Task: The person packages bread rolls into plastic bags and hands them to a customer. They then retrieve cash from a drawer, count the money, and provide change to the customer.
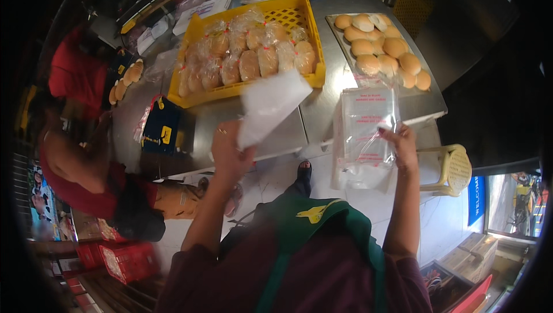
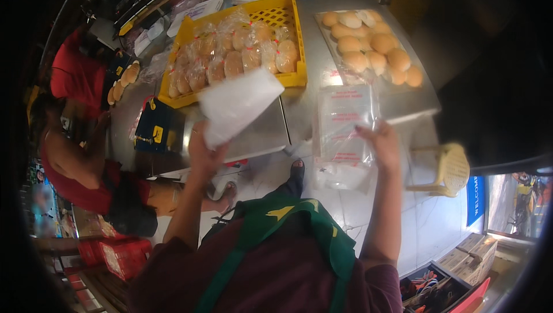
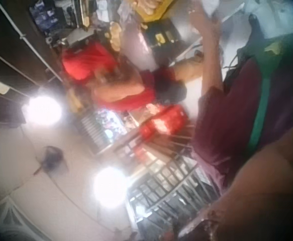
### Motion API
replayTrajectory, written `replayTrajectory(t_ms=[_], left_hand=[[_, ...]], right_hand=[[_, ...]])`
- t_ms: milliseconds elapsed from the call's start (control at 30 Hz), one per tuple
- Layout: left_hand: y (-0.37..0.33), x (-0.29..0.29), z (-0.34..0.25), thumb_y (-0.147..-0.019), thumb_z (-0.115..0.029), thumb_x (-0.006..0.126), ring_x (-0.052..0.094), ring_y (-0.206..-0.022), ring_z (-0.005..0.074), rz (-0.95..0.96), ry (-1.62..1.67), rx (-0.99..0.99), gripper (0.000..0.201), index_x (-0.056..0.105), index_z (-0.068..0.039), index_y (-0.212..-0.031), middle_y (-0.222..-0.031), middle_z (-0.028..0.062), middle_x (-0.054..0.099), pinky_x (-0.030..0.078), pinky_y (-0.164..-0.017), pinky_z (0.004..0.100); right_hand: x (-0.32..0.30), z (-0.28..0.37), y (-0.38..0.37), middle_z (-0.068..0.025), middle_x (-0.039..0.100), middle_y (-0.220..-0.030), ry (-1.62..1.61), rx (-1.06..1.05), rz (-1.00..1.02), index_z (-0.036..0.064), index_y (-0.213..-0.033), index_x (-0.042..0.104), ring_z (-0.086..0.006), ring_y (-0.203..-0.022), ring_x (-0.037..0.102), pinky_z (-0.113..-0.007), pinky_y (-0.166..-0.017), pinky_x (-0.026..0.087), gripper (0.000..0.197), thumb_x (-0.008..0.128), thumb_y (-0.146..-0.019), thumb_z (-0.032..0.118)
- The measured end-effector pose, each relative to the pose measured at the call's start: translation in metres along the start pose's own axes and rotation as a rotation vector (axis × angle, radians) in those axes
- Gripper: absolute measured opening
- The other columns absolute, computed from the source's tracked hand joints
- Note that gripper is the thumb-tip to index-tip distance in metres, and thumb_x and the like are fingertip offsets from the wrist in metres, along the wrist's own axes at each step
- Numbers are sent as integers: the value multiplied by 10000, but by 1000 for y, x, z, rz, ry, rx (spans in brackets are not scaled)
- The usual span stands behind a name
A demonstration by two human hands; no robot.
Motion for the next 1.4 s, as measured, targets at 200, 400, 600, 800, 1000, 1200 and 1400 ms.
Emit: replayTrajectory(t_ms=[200, 400, 600, 800, 1000, 1200, 1400], left_hand=[[5, 123, 36, -742, -321, 759, 558, -1086, 341, 178, -394, 235, 459, 622, -114, -1127, -1183, 147, 606, 454, -879, 455], [-148, 89, 80, -819, -297, 690, 619, -936, 360, 221, -17, 9, 309, 647, -116, -1065, -1026, 164, 664, 486, -783, 457], [-405, 124, 128, -890, -135, 561, 628, -909, 345, -77, -91, 106, 188, 663, -48, -1023, -972, 169, 656, 487, -783, 416], [-551, 252, 223, -877, -120, 556, 604, -1024, 378, 138, -352, -44, 342, 614, -158, -1212, -1130, 192, 607, 491, -883, 445], [-606, 313, 268, -935, -354, 519, 556, -1159, 357, 355, -607, -281, 470, 451, -265, -1391, -1281, 170, 543, 470, -932, 502], [-626, 326, 331, -864, -574, 566, 598, -1129, 271, 571, -567, -375, 619, 547, -135, -1300, -1206, 122, 634, 456, -951, 472], [-621, 308, 297, -838, -530, 612, 599, -1104, 324, 181, -331, -194, 605, 569, -113, -1274, -1200, 172, 625, 464, -944, 411]], right_hand=[[2, -134, -78, -89, 665, -897, -48, 163, 13, -49, -984, 653, -179, -851, 603, -315, -794, 470, 251, 674, -751, 40], [-13, -125, -102, -82, 664, -850, 76, 316, 32, -42, -929, 665, -164, -752, 605, -301, -683, 474, 205, 683, -739, 34], [-21, -105, -114, -73, 674, -768, 220, 431, 50, -35, -855, 683, -157, -693, 612, -283, -664, 471, 161, 697, -706, 26], [-46, -137, -113, -89, 679, -794, 0, 559, -46, -48, -859, 680, -171, -688, 626, -301, -652, 492, 209, 690, -653, -12], [-52, -139, -109, -114, 688, -813, -104, 678, -150, -79, -840, 670, -193, -693, 657, -305, -662, 517, 285, 705, -557, -70], [-44, -132, -114, -116, 688, -772, -202, 679, -156, -62, -813, 681, -195, -680, 661, -300, -662, 518, 254, 691, -559, -67], [-46, -134, -118, -111, 689, -808, -230, 678, -160, -69, -889, 669, -201, -698, 663, -303, -681, 525, 338, 659, -551, -74]])
Point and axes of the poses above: each hand's wrist, its own y-axis away from the middle knuckle, its own x-axis out of the palm, z = x × y, the point moved 9 cm from there along -y, towards the middle knuckle
